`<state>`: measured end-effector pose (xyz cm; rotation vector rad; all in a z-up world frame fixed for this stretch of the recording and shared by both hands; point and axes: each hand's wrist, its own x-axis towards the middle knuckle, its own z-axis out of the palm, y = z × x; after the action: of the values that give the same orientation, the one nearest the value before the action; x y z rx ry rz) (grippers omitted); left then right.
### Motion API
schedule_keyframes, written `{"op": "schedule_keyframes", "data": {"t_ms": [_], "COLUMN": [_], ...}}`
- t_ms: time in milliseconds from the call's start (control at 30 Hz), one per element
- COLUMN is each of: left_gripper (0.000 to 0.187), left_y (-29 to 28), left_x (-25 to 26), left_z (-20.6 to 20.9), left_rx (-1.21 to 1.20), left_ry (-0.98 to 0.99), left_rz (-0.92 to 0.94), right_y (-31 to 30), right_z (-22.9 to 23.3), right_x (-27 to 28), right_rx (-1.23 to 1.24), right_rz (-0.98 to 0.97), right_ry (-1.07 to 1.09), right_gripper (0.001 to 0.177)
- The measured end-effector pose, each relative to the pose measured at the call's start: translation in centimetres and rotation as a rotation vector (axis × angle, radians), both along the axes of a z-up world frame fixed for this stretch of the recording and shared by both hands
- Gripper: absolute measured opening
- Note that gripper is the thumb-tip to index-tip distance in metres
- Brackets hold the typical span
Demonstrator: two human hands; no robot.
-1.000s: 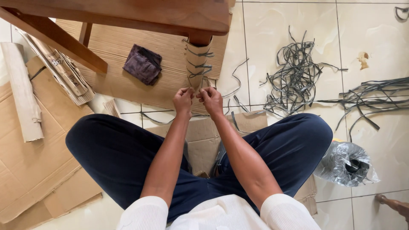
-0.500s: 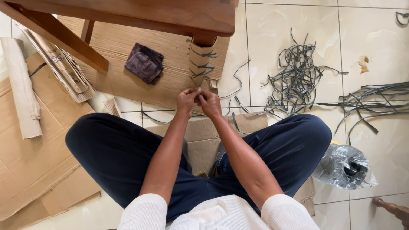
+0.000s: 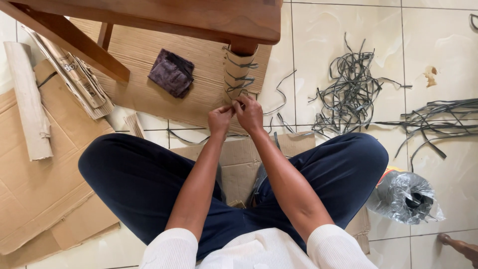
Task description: The person wraps the table legs with protective cardboard and secures them with plastic strips.
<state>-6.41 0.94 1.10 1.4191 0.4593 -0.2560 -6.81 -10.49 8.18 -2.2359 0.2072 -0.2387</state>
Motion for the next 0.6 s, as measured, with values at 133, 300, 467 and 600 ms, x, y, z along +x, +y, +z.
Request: {"op": "schedule_keyframes", "data": {"t_ms": [133,300,467,600], "left_gripper": [0.022,0.026,0.024,0.020], "left_y": [0.3,1.0,1.4,1.4], "left_x": [-0.1,0.0,0.5,0.7], "left_z": [1.2,-2.8,-2.1,-1.0], "left_rx": [0.093,-0.097,-0.190,-0.071], "left_ry": [0.042,0.051,0.021,-0.079], "left_rz": [-0.026,-0.102,-0.077,-0.070], "right_y": [-0.1,-0.7,-0.7,-0.5], "right_z": [-1.6,-2.5,-2.0,0.4], "right_x": [1.0,1.6,1.1,1.0], "right_rx": [-0.004,0.262,0.229,0.077], "right_rz": [0.003,-0.086,-0.052,0.032], "right_ry": [0.055,0.335,0.167,0.007], "right_gripper": [0.019,0.020,0.018,0.012]}}
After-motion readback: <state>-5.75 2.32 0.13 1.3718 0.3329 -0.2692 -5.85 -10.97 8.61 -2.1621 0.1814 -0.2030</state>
